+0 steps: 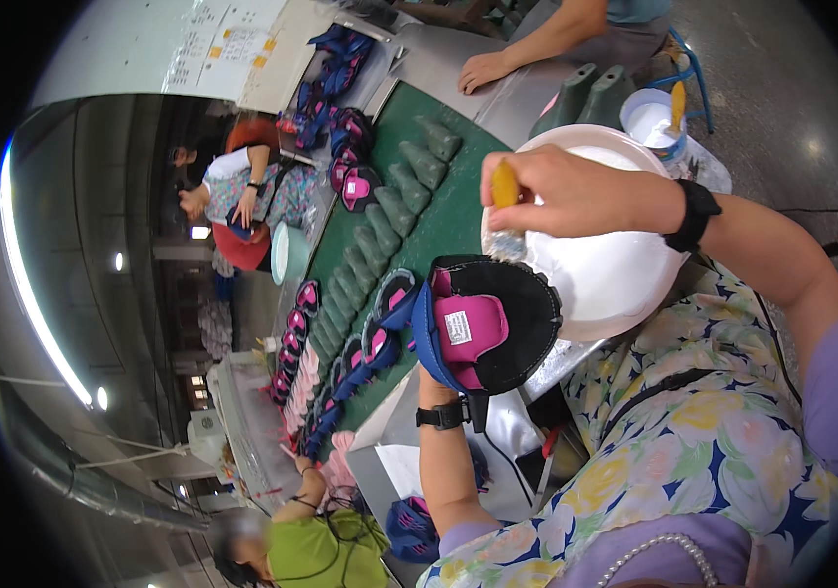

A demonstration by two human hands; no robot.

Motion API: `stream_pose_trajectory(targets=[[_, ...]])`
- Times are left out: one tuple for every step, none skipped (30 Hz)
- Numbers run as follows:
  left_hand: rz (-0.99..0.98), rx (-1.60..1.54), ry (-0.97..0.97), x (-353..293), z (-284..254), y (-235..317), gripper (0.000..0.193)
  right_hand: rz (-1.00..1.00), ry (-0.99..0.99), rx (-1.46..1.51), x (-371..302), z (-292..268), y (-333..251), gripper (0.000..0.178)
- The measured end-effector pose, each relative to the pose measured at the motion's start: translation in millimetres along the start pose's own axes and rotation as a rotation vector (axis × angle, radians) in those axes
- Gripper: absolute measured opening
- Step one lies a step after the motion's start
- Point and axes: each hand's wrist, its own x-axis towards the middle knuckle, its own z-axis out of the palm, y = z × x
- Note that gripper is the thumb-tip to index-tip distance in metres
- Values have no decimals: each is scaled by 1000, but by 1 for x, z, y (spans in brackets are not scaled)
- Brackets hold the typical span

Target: Apply adhesive to the edges of shoe soles using a brush.

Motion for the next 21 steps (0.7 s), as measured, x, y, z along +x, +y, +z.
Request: stream_pose_trajectory(targets=[[14, 1, 2, 4, 5, -3, 49, -35, 0, 31, 0, 0, -1, 27], [33, 1, 14, 7, 6, -7, 49, -14, 10, 18, -2, -1, -2, 27], [58, 3, 35, 9, 6, -10, 49, -2, 53, -75, -5, -1, -2, 28], [89, 7, 64, 11, 4, -14, 49, 7, 102, -172, -8, -1, -1, 29], [124, 15, 99, 12, 1, -18, 49, 52, 189, -196, -10, 1, -1, 29], [161, 24, 142, 13, -1, -23, 49, -34, 209, -169, -14, 1, 0, 29], [194, 38, 181, 14, -4, -27, 49, 86, 252, -98, -20, 3, 1, 30], [227, 49, 221, 13, -7, -31, 49, 209, 293, -27, -24, 5, 2, 31], [259, 61, 261, 13, -9, -36, 49, 235, 324, -29, -26, 8, 3, 35], [287, 69, 290, 12, -10, -40, 49, 235, 325, -26, -29, 12, 5, 35], [310, 76, 307, 11, -11, -44, 49, 264, 363, -24, -31, 17, 6, 37], [333, 83, 327, 10, -11, -47, 49, 318, 397, -27, -33, 22, 7, 39], [351, 90, 343, 9, -12, -50, 49, 391, 385, 25, -34, 26, 9, 42], [381, 107, 356, 9, -11, -52, 49, 365, 389, 31, -37, 29, 11, 42], [408, 124, 369, 9, -11, -53, 49, 432, 365, 166, -39, 32, 12, 41], [442, 147, 385, 11, -11, -54, 49, 496, 339, 301, -41, 36, 13, 40], [480, 178, 395, 11, -12, -54, 49, 517, 317, 313, -43, 39, 13, 37], [520, 214, 406, 12, -13, -53, 49, 497, 321, 315, -45, 41, 14, 37], [559, 261, 411, 14, -15, -51, 49, 502, 305, 383, -46, 43, 14, 36], [591, 311, 415, 14, -18, -48, 49, 508, 290, 450, -48, 44, 13, 35], [610, 355, 412, 15, -22, -45, 49, 504, 282, 451, -48, 45, 13, 35]])
